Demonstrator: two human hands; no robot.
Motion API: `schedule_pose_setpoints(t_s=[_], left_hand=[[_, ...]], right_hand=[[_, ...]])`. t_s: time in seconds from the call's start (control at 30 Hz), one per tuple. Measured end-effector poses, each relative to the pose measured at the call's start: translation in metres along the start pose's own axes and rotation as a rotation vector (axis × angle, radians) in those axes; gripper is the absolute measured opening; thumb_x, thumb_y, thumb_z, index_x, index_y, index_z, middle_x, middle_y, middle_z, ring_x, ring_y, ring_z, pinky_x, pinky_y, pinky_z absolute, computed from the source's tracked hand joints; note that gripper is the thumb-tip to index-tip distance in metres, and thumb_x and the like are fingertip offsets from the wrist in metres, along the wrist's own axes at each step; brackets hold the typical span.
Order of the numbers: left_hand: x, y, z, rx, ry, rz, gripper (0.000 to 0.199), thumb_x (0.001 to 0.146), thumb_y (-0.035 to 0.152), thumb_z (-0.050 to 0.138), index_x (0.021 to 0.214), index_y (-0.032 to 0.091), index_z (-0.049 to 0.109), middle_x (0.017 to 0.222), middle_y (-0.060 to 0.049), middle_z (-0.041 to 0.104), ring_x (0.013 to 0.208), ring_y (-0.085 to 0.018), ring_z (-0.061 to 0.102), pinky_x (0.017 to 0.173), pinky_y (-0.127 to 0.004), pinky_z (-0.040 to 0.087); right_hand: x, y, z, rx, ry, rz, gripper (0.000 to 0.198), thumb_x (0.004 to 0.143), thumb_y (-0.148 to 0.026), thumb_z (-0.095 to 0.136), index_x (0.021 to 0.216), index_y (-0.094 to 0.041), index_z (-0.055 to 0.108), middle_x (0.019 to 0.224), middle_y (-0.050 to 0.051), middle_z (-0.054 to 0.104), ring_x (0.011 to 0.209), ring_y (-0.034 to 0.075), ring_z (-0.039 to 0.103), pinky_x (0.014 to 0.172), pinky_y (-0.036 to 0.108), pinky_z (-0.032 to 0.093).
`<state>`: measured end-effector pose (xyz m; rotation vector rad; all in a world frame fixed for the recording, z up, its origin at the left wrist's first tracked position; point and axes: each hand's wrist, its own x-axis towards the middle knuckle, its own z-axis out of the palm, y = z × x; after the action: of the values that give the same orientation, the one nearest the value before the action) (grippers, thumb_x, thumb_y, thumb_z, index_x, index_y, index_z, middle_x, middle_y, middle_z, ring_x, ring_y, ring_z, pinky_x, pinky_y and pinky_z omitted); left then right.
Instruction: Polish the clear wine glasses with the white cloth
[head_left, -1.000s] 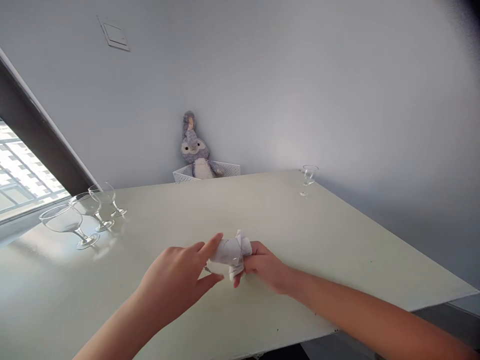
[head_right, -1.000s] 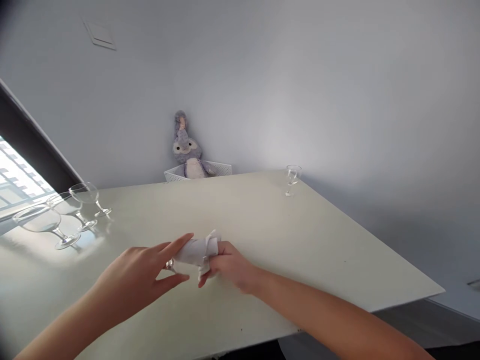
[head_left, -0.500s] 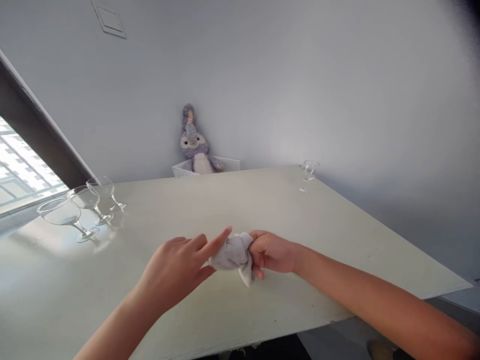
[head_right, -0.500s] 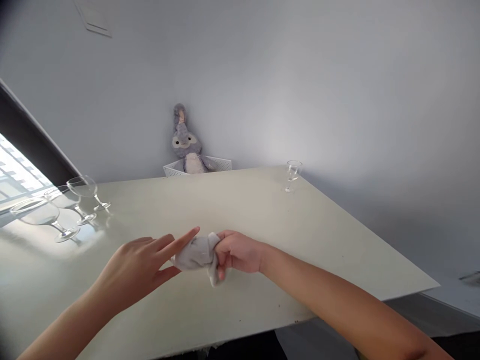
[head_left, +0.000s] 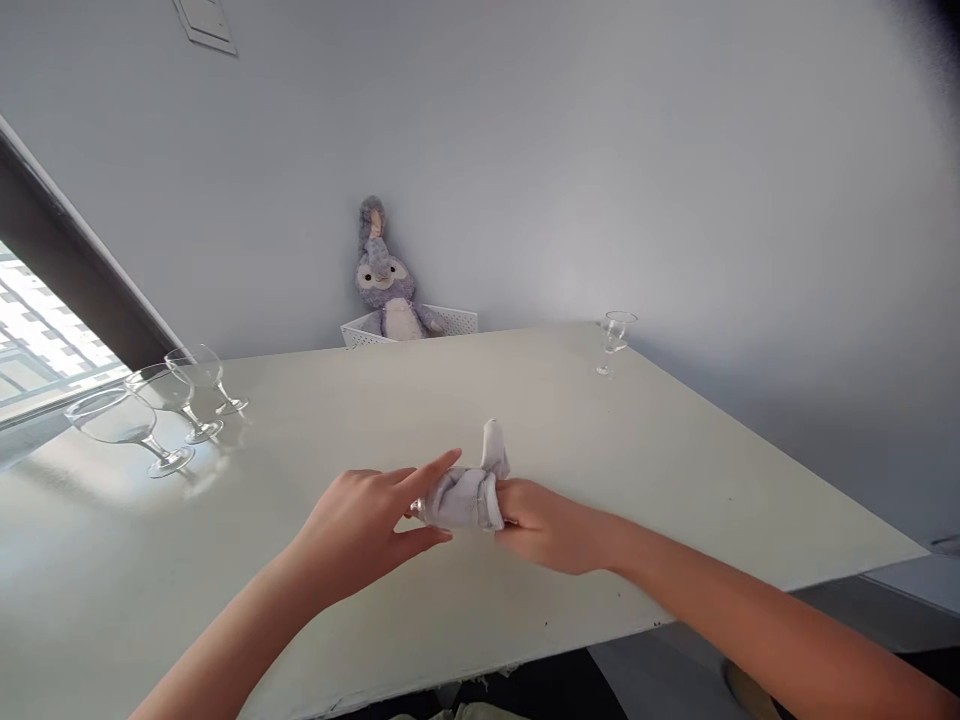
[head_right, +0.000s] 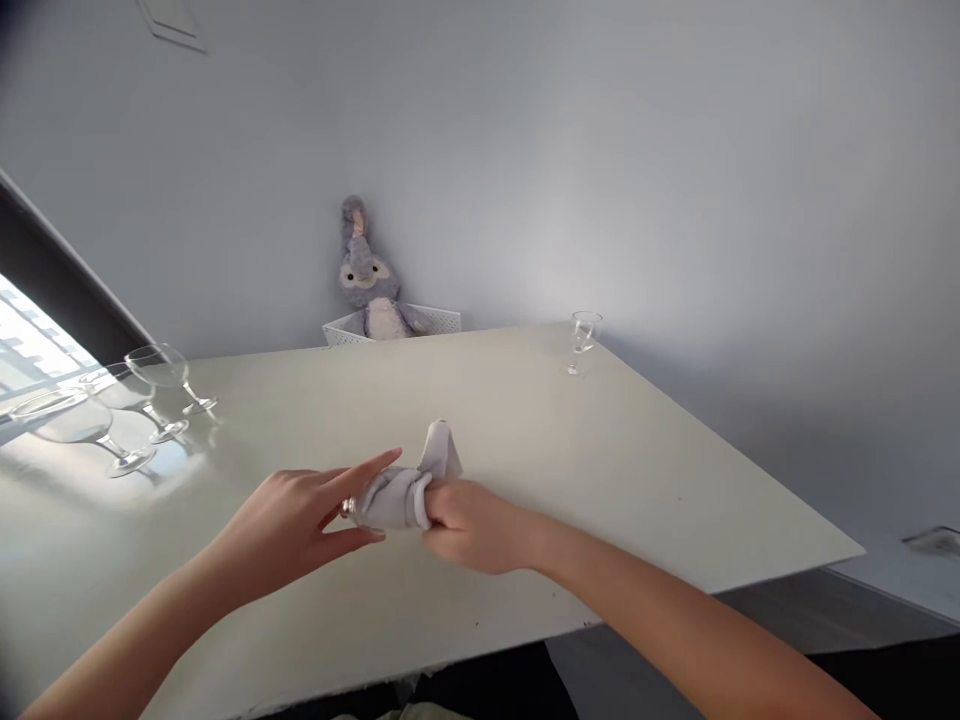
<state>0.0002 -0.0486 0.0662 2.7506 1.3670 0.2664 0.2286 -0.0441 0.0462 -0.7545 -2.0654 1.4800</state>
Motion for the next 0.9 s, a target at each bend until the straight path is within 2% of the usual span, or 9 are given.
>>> schedule_pose_setpoints(t_s=[0.13, 0.2, 0.27, 0.37, 0.47, 0.57, 0.67, 0.77, 0.9], left_hand=[[0.004, 0.0, 0.007, -0.067, 0.073, -0.025, 0.058, 0.082, 0.042, 0.055, 0.135, 0.04, 0.033, 0.086, 0.005, 0.067, 0.061, -0.011, 0.057, 0.056, -0.023, 0.036], [0.005, 0.001, 0.013, -0.184, 0.121, -0.081, 0.056, 0.081, 0.043, 0.056, 0.133, 0.041, 0.036, 0.085, 0.005, 0.065, 0.061, -0.01, 0.055, 0.059, -0.022, 0.038], [0.006, 0.003, 0.018, -0.406, 0.202, -0.189, 0.056, 0.08, 0.044, 0.057, 0.132, 0.038, 0.037, 0.084, 0.004, 0.064, 0.065, -0.01, 0.056, 0.062, -0.023, 0.041], [0.011, 0.006, 0.022, -0.888, 0.387, -0.321, 0.056, 0.079, 0.044, 0.057, 0.13, 0.03, 0.037, 0.102, -0.003, 0.062, 0.085, -0.015, 0.06, 0.071, -0.026, 0.047], [0.022, 0.011, 0.022, -1.247, 0.507, -0.286, 0.047, 0.081, 0.04, 0.056, 0.123, 0.025, 0.04, 0.128, -0.008, 0.05, 0.117, -0.021, 0.05, 0.087, -0.032, 0.047], [0.033, 0.02, 0.02, -1.434, 0.498, -0.221, 0.036, 0.087, 0.037, 0.048, 0.121, 0.028, 0.042, 0.143, -0.004, 0.037, 0.131, -0.022, 0.034, 0.094, -0.033, 0.045], [0.041, 0.031, 0.017, -1.537, 0.489, -0.253, 0.036, 0.09, 0.041, 0.039, 0.125, 0.032, 0.041, 0.147, -0.001, 0.031, 0.131, -0.023, 0.035, 0.089, -0.033, 0.048], [0.044, 0.038, 0.016, -1.581, 0.47, -0.305, 0.04, 0.09, 0.043, 0.041, 0.129, 0.035, 0.039, 0.149, 0.002, 0.027, 0.131, -0.023, 0.035, 0.087, -0.032, 0.049], [0.044, 0.038, 0.02, -1.646, 0.352, -0.335, 0.041, 0.089, 0.046, 0.041, 0.129, 0.037, 0.04, 0.148, 0.005, 0.029, 0.13, -0.023, 0.037, 0.09, -0.033, 0.048]], right_hand=[[0.004, 0.01, -0.02, 0.339, 0.03, 0.19, 0.013, 0.067, -0.014, 0.051, 0.071, -0.015, 0.063, 0.073, 0.001, 0.062, 0.074, 0.017, 0.057, 0.075, 0.032, 0.045], [0.004, 0.015, -0.028, 0.592, 0.123, 0.198, 0.012, 0.065, -0.017, 0.051, 0.066, -0.014, 0.062, 0.064, 0.003, 0.06, 0.061, 0.017, 0.056, 0.062, 0.031, 0.046], [0.002, 0.016, -0.032, 0.792, 0.281, 0.158, 0.014, 0.066, -0.02, 0.05, 0.067, -0.014, 0.063, 0.061, 0.003, 0.06, 0.054, 0.016, 0.054, 0.053, 0.029, 0.045], [-0.001, 0.013, -0.03, 0.917, 0.61, 0.023, 0.017, 0.072, -0.022, 0.05, 0.08, -0.018, 0.065, 0.079, 0.003, 0.064, 0.065, 0.016, 0.056, 0.061, 0.029, 0.048], [0.0, 0.008, -0.014, 0.83, 0.794, -0.124, 0.017, 0.078, -0.026, 0.052, 0.088, -0.022, 0.065, 0.095, 0.003, 0.063, 0.086, 0.02, 0.056, 0.076, 0.035, 0.05], [0.008, 0.003, 0.011, 0.576, 0.697, -0.157, 0.025, 0.084, -0.035, 0.051, 0.096, -0.019, 0.065, 0.1, 0.006, 0.063, 0.098, 0.024, 0.055, 0.091, 0.039, 0.043], [0.017, -0.005, 0.029, 0.286, 0.506, -0.176, 0.031, 0.092, -0.037, 0.041, 0.105, -0.02, 0.062, 0.106, 0.006, 0.061, 0.103, 0.021, 0.052, 0.096, 0.034, 0.036], [0.024, -0.011, 0.034, 0.034, 0.452, -0.251, 0.029, 0.095, -0.035, 0.036, 0.101, -0.023, 0.062, 0.111, 0.006, 0.055, 0.104, 0.019, 0.048, 0.092, 0.031, 0.036], [0.027, -0.008, 0.026, -0.058, 0.401, -0.177, 0.029, 0.093, -0.039, 0.039, 0.084, -0.021, 0.06, 0.092, 0.004, 0.051, 0.086, 0.016, 0.046, 0.077, 0.029, 0.037]])
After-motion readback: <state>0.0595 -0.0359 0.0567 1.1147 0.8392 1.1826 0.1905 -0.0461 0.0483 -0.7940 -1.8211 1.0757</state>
